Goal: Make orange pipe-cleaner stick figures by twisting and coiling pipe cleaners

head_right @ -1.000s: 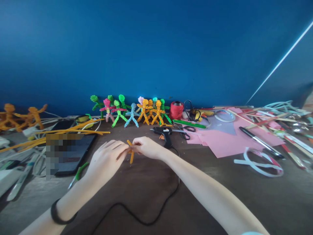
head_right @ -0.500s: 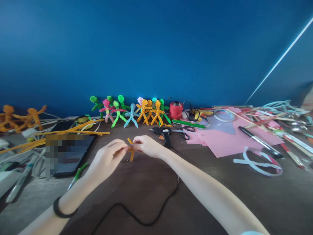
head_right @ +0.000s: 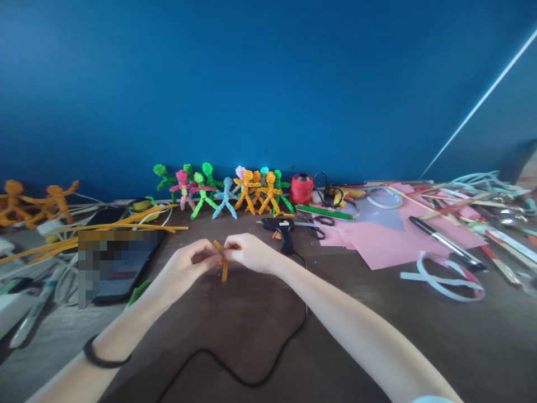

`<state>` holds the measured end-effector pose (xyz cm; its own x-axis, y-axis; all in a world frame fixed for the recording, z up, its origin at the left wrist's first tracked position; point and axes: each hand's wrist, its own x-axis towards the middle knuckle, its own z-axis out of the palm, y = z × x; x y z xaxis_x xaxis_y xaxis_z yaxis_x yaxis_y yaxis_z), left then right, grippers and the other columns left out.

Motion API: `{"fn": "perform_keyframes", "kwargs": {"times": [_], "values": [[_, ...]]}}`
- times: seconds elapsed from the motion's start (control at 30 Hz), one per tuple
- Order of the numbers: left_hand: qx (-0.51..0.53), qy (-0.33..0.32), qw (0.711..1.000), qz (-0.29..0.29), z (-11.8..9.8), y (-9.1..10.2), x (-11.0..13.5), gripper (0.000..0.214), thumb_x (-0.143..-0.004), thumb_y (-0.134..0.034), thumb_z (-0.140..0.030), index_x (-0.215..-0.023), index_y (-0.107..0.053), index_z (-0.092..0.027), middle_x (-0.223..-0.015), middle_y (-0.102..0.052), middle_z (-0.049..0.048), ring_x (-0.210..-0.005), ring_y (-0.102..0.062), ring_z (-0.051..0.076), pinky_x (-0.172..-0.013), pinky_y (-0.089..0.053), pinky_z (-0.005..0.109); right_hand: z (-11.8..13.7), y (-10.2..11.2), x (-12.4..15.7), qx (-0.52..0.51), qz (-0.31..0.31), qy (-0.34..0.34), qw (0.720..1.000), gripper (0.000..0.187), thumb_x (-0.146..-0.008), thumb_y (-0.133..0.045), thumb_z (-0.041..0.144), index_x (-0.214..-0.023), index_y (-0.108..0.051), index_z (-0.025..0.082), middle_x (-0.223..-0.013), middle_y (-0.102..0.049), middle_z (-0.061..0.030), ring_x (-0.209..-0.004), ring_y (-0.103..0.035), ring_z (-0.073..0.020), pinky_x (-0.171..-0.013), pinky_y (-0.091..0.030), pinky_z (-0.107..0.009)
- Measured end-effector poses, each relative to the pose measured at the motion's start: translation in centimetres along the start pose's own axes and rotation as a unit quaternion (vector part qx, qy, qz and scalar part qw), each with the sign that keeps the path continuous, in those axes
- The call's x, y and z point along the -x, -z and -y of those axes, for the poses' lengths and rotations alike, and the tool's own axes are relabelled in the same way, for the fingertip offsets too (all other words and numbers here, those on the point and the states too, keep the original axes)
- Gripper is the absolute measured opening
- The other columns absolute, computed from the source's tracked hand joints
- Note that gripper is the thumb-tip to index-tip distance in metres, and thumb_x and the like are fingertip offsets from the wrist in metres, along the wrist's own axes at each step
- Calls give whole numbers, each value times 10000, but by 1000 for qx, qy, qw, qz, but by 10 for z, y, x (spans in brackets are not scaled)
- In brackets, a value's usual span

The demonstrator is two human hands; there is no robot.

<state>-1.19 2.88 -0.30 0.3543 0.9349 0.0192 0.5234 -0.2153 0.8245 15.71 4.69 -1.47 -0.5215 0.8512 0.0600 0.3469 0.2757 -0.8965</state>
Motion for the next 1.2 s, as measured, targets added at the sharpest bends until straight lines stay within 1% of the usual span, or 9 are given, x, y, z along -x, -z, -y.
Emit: {"fn": "perform_keyframes", "kwargs": {"times": [0.17,0.27,0.43,0.6,0.77,0.93,1.07,1.2], "values": [[2,6,1000,-12,1,-3,2,201,-736,-531,-385,-787,-511,-192,-771,-616,2,-696,-583,155,-625,-436,264,-3,0,0,-5,3,1,1000,219,-778,-482,316,-635,-476,150,-537,-443,47,-497,-360,-69,-498,-270,-211],[-13,3,1000,-3,-2,-2,3,203,-755,-509,-390,-796,-509,-192,-787,-631,12,-710,-592,161,-637,-443,272,-3,0,0,-7,10,-1,1000,251,-779,-484,359,-638,-479,152,-545,-453,41,-492,-355,-69,-486,-267,-211],[-83,-34,996,11,-7,1,5,129,-773,-502,-329,-767,-529,-203,-765,-647,-14,-715,-592,149,-651,-420,249,-3,0,0,-37,26,0,999,271,-778,-481,386,-637,-457,156,-540,-421,50,-485,-336,-64,-474,-256,-207],[-119,-64,990,31,-8,4,7,108,-786,-486,-305,-754,-518,-207,-739,-637,-33,-673,-573,130,-620,-405,227,-5,2,-1,-78,51,3,996,255,-765,-500,375,-644,-471,152,-544,-409,54,-487,-343,-60,-468,-258,-202],[-171,-86,981,26,-8,5,7,51,-795,-481,-254,-781,-504,-210,-768,-632,-28,-693,-580,131,-626,-406,231,-5,2,-1,-131,59,-10,990,258,-745,-531,378,-640,-466,152,-518,-393,63,-463,-323,-52,-444,-238,-198],[-274,-116,955,0,-4,3,5,34,-800,-476,-220,-798,-503,-200,-819,-639,15,-759,-595,173,-626,-424,264,-5,0,-1,-165,65,-23,984,270,-733,-554,386,-641,-455,152,-488,-389,72,-439,-308,-45,-430,-224,-198],[-340,-175,924,-27,1,1,5,34,-804,-484,-202,-813,-512,-184,-802,-644,29,-760,-599,188,-627,-437,278,-6,-1,-2,-187,56,-36,980,245,-726,-570,369,-697,-444,160,-487,-411,73,-433,-327,-45,-418,-229,-188],[-404,-241,881,-48,5,0,4,78,-819,-471,-199,-828,-540,-165,-782,-636,38,-740,-588,186,-659,-441,298,-6,-2,-2,-218,38,-53,974,233,-719,-584,318,-779,-401,186,-488,-421,85,-430,-363,-53,-405,-225,-172]]}}
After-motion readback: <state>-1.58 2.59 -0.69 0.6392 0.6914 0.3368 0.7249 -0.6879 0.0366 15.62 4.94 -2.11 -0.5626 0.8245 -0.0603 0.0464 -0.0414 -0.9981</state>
